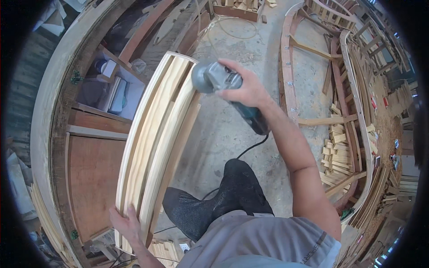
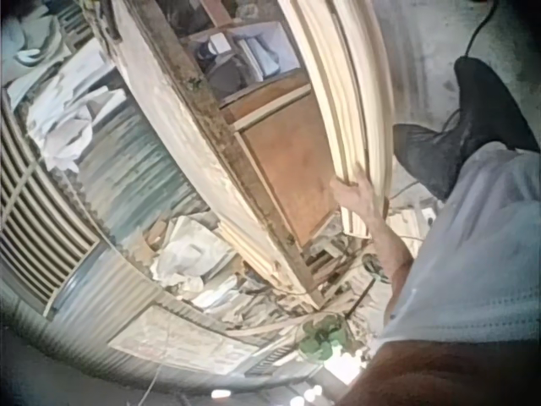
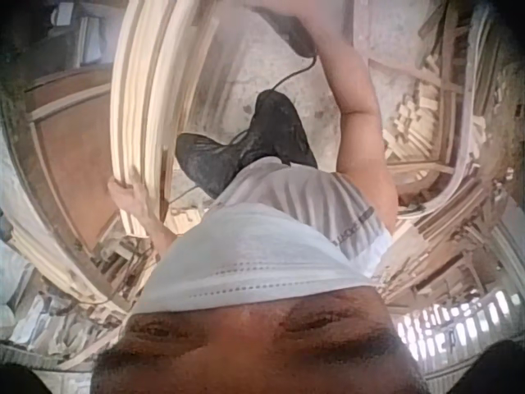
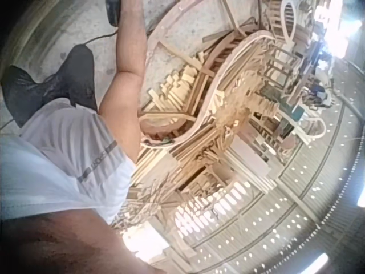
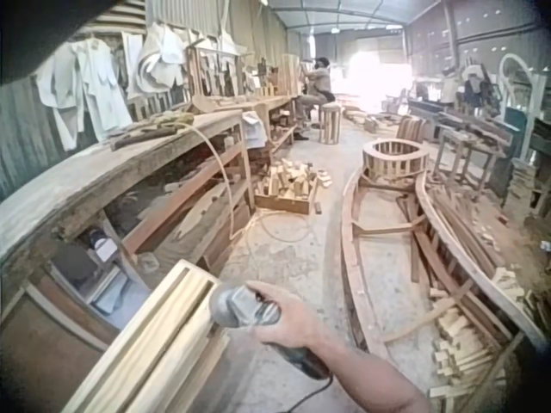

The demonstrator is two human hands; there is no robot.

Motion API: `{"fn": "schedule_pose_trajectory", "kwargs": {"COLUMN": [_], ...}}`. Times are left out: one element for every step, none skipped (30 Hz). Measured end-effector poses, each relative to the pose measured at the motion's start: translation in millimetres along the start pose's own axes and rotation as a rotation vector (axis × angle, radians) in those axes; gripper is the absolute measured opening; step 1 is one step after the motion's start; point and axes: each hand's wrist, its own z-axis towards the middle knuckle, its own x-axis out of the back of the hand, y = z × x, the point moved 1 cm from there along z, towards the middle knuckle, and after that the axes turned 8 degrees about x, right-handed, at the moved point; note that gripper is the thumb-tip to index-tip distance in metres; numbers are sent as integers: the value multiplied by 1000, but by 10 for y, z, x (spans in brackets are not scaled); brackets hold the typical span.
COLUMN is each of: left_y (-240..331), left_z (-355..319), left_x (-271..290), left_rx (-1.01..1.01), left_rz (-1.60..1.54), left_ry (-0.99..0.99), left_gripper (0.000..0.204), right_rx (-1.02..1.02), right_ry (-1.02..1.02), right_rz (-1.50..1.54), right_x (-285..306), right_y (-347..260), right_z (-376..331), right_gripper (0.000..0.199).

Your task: The recorder uses power tools including a router, nail gun, and power sander to assemble and finish a wooden furniture component.

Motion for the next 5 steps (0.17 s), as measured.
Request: {"fn": "schedule_pose_trajectory", "kwargs": {"left_y": [19,31,41,45,44], "left_z": [-44,-86,-118,-117,-118], "left_x": [-4,-11,-9,-7,-11], "left_rx": [-43,-64,-70,-88,-77], "left_rz": [-5,-14,-14,-4,-10], "left_ry": [21,6,5,38,32], "left_gripper": [43,43,43,43,43], "right_rx": [43,134,183,181,163], "right_ry": [-27,-60,-85,-190,-190], "right_rz": [-11,2,-18,-115,-110], "right_x": [-12,-82,-156,-215,-193], "right_y": [-44,-99,-151,-206,-224], "right_z": [-75,-141,-213,-301,-305], "right_gripper": [78,78,78,79,79]}}
